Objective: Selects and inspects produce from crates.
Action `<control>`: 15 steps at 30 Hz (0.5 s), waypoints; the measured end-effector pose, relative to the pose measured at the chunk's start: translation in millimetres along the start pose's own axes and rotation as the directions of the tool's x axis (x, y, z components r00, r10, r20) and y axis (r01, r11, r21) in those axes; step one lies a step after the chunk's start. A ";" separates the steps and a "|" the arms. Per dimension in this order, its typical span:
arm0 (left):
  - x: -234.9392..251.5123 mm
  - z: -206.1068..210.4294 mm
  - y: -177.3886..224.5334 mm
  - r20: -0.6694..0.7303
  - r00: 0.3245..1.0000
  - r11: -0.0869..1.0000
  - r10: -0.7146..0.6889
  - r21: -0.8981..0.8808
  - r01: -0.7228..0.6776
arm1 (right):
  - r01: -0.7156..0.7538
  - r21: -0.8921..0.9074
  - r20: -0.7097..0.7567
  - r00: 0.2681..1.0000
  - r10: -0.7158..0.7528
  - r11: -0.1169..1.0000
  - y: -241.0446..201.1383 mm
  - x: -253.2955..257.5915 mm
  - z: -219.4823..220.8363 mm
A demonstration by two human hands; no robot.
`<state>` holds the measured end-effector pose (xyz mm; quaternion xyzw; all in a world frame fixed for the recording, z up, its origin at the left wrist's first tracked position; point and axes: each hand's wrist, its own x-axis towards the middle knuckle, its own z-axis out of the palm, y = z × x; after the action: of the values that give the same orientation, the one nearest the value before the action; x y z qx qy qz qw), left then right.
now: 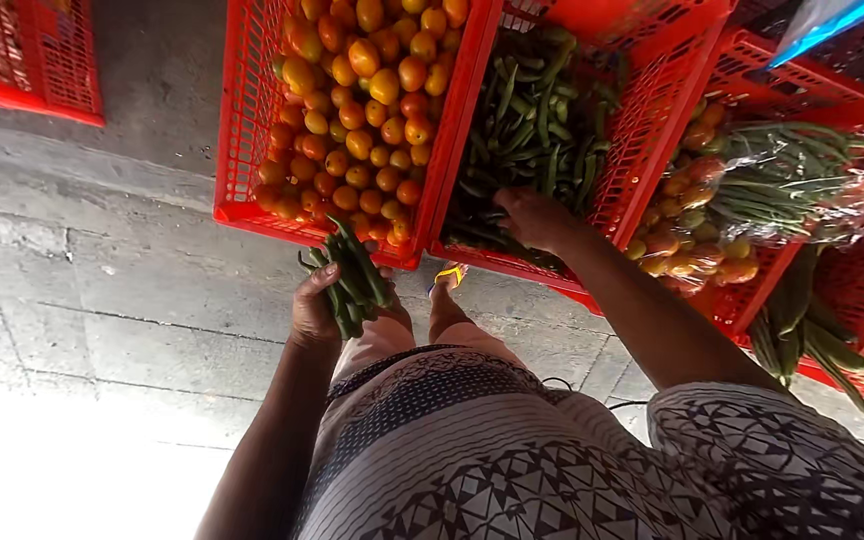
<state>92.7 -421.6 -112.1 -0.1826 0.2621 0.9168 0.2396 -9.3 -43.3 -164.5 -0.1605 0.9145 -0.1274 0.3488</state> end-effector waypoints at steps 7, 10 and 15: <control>10.3 -23.1 50.8 -0.025 0.999 0.993 -0.020 0.114 0.023 | -0.273 0.547 -0.193 0.879 0.437 0.791 57.0 -17.8 -55.0; 18.2 -32.0 63.8 -0.018 0.999 0.990 -0.036 0.139 0.038 | -0.323 0.486 -0.381 0.758 0.530 0.812 32.9 -28.8 -67.7; 28.6 -26.5 78.9 0.051 0.995 0.991 -0.083 0.112 0.077 | -0.197 0.289 -0.373 0.878 0.300 0.937 -29.6 0.4 -25.7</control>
<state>32.6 -485.8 -115.4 -0.1539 0.2978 0.8954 0.2931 -21.0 -67.5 -135.9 0.0332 0.9578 -0.2228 0.1787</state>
